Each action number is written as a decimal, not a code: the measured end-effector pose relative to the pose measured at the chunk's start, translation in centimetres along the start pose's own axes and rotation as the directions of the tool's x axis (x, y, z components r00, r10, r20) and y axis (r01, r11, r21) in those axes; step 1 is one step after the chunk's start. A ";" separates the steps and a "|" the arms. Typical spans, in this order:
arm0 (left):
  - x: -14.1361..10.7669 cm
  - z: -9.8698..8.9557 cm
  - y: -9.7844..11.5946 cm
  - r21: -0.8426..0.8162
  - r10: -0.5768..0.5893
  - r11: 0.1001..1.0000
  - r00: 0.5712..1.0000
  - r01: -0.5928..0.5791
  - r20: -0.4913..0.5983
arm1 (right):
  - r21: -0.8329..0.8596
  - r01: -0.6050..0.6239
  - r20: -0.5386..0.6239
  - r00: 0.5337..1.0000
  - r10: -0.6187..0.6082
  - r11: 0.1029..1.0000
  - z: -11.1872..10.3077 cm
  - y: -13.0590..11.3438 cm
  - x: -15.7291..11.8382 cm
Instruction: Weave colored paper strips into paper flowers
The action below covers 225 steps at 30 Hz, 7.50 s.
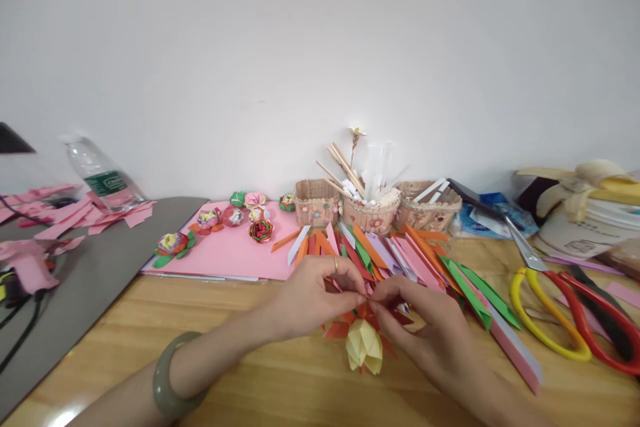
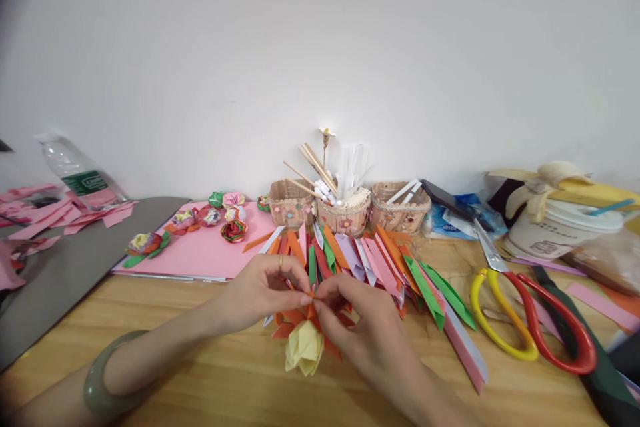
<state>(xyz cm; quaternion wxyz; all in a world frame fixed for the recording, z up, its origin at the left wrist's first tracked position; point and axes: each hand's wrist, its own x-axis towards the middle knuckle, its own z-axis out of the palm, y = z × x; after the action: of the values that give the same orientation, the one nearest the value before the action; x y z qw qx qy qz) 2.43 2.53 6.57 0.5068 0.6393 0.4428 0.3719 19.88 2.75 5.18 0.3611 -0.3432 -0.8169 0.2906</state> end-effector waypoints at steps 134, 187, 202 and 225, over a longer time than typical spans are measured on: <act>-1.3 1.8 -0.2 -0.006 0.153 0.986 0.933 -0.164 -0.324 | -0.183 0.105 -0.340 0.926 -0.163 0.978 -0.5 -0.1 -0.2; 0.1 -0.2 -0.1 -0.339 -0.047 0.938 0.996 0.072 0.080 | -0.048 0.000 -0.086 0.996 -0.004 0.999 -1.5 -1.6 0.7; -0.1 0.0 -0.6 -0.439 0.011 0.897 0.992 0.044 0.122 | 0.198 -0.201 0.002 0.979 0.205 0.959 -1.0 -1.4 0.3; -1.3 0.7 0.9 -0.046 0.147 0.987 0.986 -0.151 -0.078 | -0.014 0.003 -0.100 0.995 -0.004 1.000 -0.8 -1.7 0.1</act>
<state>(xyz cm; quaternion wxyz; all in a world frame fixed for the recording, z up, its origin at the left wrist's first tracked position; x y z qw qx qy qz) 2.84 1.00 7.22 0.4770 0.6432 0.4024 0.4437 19.87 1.94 6.92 0.3996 -0.3583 -0.8004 0.2669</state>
